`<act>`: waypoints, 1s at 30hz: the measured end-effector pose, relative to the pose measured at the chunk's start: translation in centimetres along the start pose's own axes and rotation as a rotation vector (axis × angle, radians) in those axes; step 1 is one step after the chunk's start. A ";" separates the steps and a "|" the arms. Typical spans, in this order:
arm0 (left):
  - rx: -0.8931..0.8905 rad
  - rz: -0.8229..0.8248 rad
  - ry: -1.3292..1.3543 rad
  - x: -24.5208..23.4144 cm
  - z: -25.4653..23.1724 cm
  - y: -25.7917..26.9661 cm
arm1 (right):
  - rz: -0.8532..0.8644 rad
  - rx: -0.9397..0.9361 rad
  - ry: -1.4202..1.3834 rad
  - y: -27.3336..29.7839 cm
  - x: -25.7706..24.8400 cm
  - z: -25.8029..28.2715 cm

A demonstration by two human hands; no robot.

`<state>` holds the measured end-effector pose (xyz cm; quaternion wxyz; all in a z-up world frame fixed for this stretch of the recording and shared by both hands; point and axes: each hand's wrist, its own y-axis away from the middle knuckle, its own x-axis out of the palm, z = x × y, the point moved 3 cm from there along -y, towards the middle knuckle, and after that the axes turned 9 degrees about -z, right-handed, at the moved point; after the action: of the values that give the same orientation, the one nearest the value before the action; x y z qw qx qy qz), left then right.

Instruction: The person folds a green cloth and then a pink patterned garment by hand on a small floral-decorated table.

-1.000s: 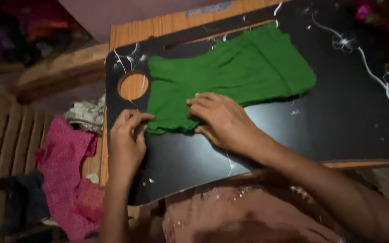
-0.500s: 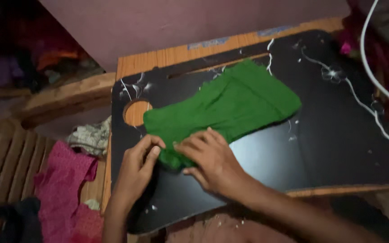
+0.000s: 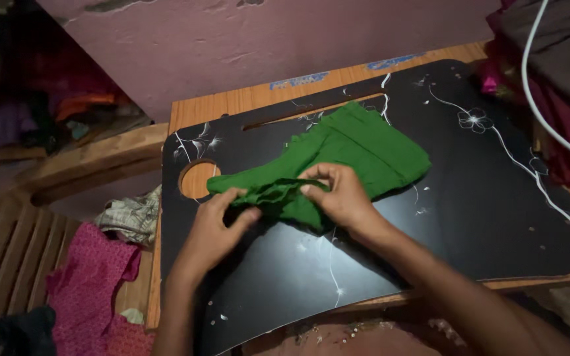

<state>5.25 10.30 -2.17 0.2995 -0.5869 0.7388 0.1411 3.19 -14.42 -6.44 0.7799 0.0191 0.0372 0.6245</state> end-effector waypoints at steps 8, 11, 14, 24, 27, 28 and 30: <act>0.132 -0.268 -0.132 -0.3 0.9 0.1 | -0.095 -0.416 0.228 1.3 0.2 2.4; -0.021 -0.253 -0.256 -0.3 0.4 0.3 | -0.168 -0.384 0.346 2.9 0.5 5.5; 0.009 -0.303 -0.268 -0.1 -1.1 0.7 | -0.123 -0.033 0.676 3.7 0.0 7.3; 0.073 -0.404 -0.296 1.7 -3.0 1.0 | -0.035 -1.061 0.901 9.6 5.3 6.1; -0.029 -0.393 -0.264 1.5 -3.2 1.5 | 0.120 -0.888 0.978 9.2 5.1 4.3; -0.101 -0.357 -0.301 1.4 -3.2 1.7 | 0.155 -0.864 1.026 9.1 4.6 3.8; -0.173 -0.317 -0.338 1.3 -3.3 2.3 | 0.189 -0.834 1.072 9.0 3.6 3.0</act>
<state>2.01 8.04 -0.69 0.3857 -0.6870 0.5621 0.2515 -4.54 -8.93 -2.89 0.5381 -0.5915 0.1726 0.5751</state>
